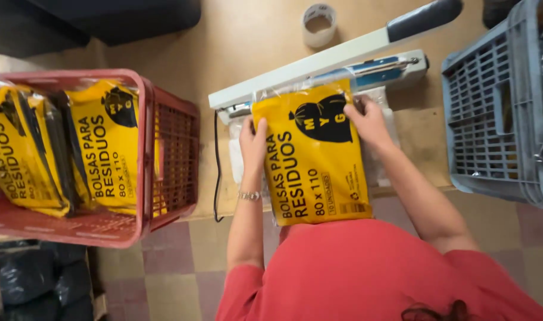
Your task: The person repeatedly places yellow plastic bags of trash bags into a heat sealing machine, presses the handle to seal the package, and then transfers the sealed bag into a blue basket. The process is repeated multiple times throughout the clip.
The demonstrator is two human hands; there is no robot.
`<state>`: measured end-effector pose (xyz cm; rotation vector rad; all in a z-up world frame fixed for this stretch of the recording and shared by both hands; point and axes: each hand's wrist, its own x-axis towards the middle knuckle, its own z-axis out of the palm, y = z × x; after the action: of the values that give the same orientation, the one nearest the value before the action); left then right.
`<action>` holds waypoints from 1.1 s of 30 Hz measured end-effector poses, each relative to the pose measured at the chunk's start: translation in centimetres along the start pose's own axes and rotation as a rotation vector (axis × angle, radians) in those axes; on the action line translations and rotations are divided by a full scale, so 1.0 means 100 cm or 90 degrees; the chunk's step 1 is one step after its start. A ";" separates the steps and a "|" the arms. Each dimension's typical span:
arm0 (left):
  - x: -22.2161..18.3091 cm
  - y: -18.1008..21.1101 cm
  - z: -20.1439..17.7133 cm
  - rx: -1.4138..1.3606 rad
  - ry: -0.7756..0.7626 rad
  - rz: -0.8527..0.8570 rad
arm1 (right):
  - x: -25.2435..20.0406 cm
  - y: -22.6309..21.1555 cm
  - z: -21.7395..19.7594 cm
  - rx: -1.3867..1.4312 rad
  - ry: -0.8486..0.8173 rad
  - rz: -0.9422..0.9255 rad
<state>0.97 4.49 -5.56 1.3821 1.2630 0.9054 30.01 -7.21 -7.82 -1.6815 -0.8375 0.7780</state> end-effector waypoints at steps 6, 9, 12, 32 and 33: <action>0.035 0.018 0.015 0.337 0.094 -0.059 | 0.048 0.024 0.011 -0.388 0.154 -0.077; 0.047 -0.008 0.024 0.433 0.103 -0.083 | 0.056 0.023 0.010 -0.403 0.162 -0.119; 0.042 0.037 0.023 0.485 0.041 -0.096 | 0.052 0.005 0.006 -0.432 0.131 -0.170; 0.040 0.025 0.024 0.370 0.112 -0.122 | 0.042 0.001 -0.006 -0.340 0.145 -0.214; 0.037 0.027 0.025 0.387 0.102 -0.113 | 0.040 0.001 -0.008 -0.353 0.137 -0.224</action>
<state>4.58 7.80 -3.86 1.6420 1.8522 0.5305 32.80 -4.32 -8.10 -1.9728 -1.2261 0.1170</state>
